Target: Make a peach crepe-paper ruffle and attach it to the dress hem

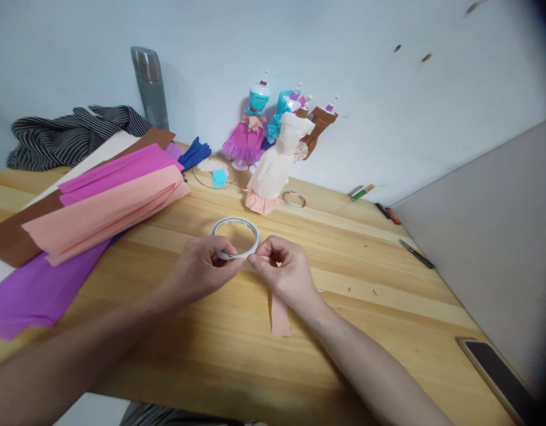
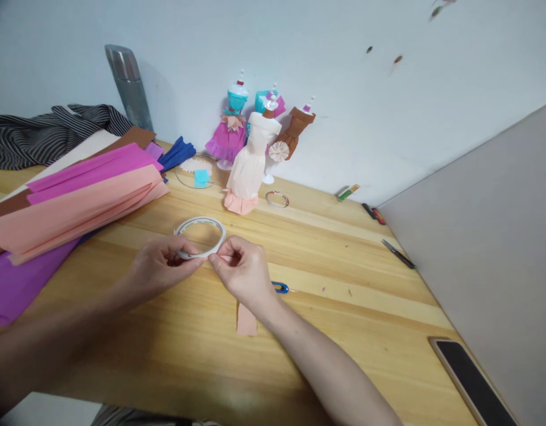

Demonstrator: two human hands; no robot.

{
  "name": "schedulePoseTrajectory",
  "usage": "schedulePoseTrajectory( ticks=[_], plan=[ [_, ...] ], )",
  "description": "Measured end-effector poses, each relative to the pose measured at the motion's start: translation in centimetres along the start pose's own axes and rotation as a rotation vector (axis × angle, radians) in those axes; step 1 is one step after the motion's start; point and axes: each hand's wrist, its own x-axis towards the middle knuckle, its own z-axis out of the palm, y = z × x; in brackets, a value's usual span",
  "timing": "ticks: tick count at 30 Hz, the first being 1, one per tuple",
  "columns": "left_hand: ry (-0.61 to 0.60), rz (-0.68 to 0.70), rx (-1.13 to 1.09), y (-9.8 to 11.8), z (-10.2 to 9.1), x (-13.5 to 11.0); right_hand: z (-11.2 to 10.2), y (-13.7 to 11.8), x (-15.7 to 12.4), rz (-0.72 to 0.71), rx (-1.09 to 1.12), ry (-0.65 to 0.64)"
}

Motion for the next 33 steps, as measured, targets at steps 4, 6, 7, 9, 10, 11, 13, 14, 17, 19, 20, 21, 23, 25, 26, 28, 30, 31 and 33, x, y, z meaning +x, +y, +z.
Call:
schedulePoseTrajectory(
  ticks=[4, 6, 7, 9, 10, 11, 13, 14, 17, 19, 20, 21, 23, 25, 26, 28, 30, 31, 33],
  plan=[
    [-0.077, -0.166, -0.106, 0.2, -0.6, 0.6, -0.6, 0.0, 0.2, -0.029, -0.019, -0.073],
    [-0.088, -0.258, -0.188, 0.4, -0.8, 0.8, -1.1, -0.1, 0.2, -0.042, -0.013, -0.119],
    [-0.087, -0.282, -0.218, 0.4, -0.9, 0.9, -1.3, -0.2, 0.1, -0.042, -0.014, -0.126],
    [-0.081, -0.295, -0.244, 0.5, -1.0, 0.9, -1.6, -0.2, 0.1, -0.031, -0.032, -0.113],
    [-0.077, -0.293, -0.244, 0.4, -1.0, 0.9, -1.6, -0.1, 0.0, -0.028, -0.045, -0.098],
    [-0.076, -0.293, -0.238, 0.4, -1.1, 0.9, -1.6, -0.1, 0.0, -0.028, -0.059, -0.084],
    [-0.075, -0.299, -0.235, 0.5, -1.1, 0.9, -1.4, -0.2, -0.1, -0.04, -0.084, -0.071],
    [-0.077, -0.302, -0.24, 0.6, -1.1, 0.9, -1.3, -0.3, -0.2, -0.053, -0.093, -0.069],
    [-0.088, -0.316, -0.255, 0.9, -1.1, 0.9, -1.0, -0.8, -0.4, -0.112, -0.087, -0.091],
    [-0.085, -0.326, -0.255, 1.1, -1.1, 0.9, -1.0, -1.1, -0.4, -0.153, -0.071, -0.107],
    [-0.082, -0.334, -0.252, 1.2, -1.1, 0.9, -1.0, -1.2, -0.5, -0.165, -0.064, -0.112],
    [-0.081, -0.339, -0.249, 1.3, -1.1, 0.9, -1.0, -1.3, -0.4, -0.169, -0.055, -0.118],
    [-0.082, -0.334, -0.239, 1.3, -1.1, 0.9, -1.1, -1.3, -0.4, -0.161, -0.026, -0.129],
    [-0.083, -0.303, -0.232, 1.3, -1.1, 0.9, -1.1, -1.1, -0.4, -0.149, 0.001, -0.141],
    [-0.083, -0.284, -0.232, 1.3, -1.0, 0.9, -1.1, -1.1, -0.4, -0.149, 0.006, -0.143],
    [-0.079, -0.264, -0.237, 1.3, -1.0, 0.9, -1.0, -0.9, -0.3, -0.152, -0.007, -0.134],
    [-0.085, -0.27, -0.24, 1.4, -1.0, 0.9, -1.0, -0.8, -0.3, -0.129, -0.028, -0.115],
    [-0.088, -0.275, -0.238, 1.4, -1.0, 0.9, -1.0, -0.8, -0.3, -0.11, -0.039, -0.102],
    [-0.095, -0.279, -0.233, 1.6, -1.0, 0.8, -1.0, -0.7, -0.2, -0.075, -0.055, -0.082]
  ],
)
